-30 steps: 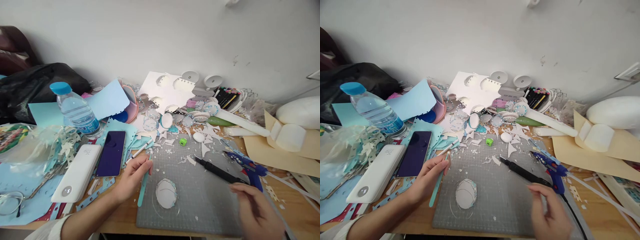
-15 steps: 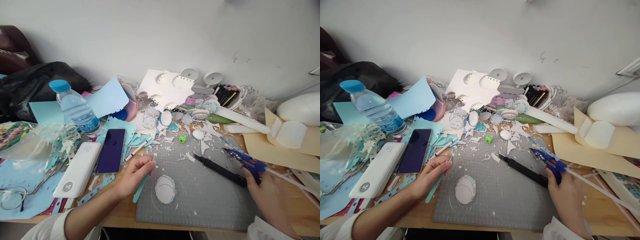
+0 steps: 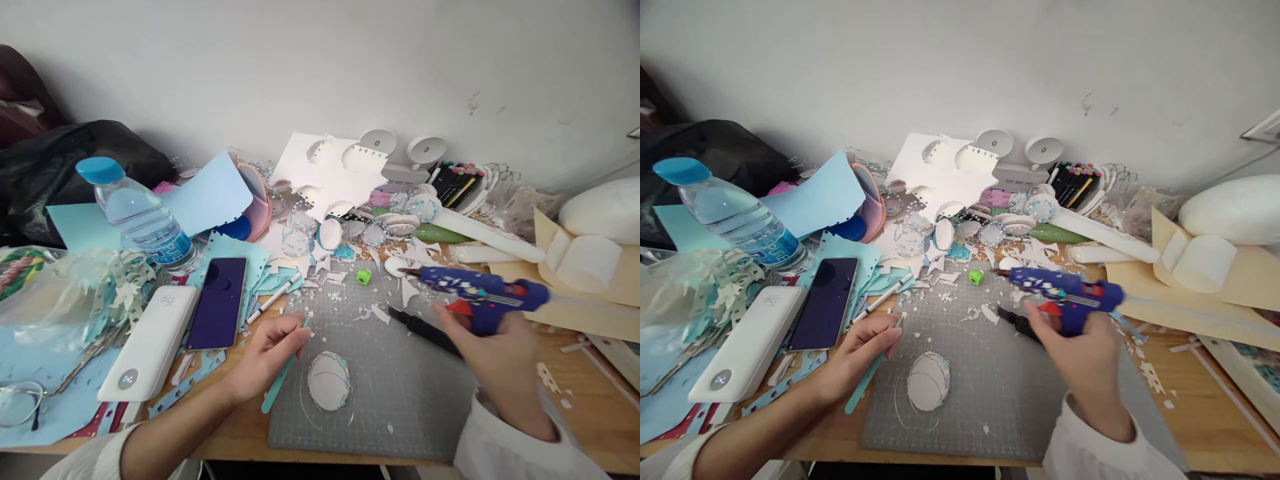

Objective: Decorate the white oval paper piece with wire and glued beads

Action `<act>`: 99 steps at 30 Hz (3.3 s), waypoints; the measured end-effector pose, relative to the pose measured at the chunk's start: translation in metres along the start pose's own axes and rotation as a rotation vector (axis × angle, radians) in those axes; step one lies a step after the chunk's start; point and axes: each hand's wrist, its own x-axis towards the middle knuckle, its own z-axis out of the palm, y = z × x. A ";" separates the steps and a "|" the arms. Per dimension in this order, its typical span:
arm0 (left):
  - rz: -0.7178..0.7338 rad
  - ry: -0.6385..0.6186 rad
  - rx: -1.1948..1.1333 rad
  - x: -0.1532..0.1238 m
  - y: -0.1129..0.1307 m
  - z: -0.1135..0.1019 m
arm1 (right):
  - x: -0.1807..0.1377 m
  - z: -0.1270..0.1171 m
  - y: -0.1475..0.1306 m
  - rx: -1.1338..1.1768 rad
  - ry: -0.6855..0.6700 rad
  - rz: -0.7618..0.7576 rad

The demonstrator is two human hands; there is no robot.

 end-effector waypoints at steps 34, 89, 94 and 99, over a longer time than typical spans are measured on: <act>0.127 -0.118 -0.011 0.000 -0.009 0.001 | -0.051 0.051 -0.021 0.304 -0.287 -0.500; 0.122 -0.148 0.065 0.002 -0.002 0.001 | -0.046 0.047 -0.014 0.243 -0.263 -0.660; 0.130 -0.147 0.061 0.002 -0.003 0.001 | -0.046 0.047 -0.014 0.235 -0.238 -0.675; 0.141 -0.135 0.051 0.002 -0.002 0.002 | -0.047 0.047 -0.015 0.213 -0.176 -0.685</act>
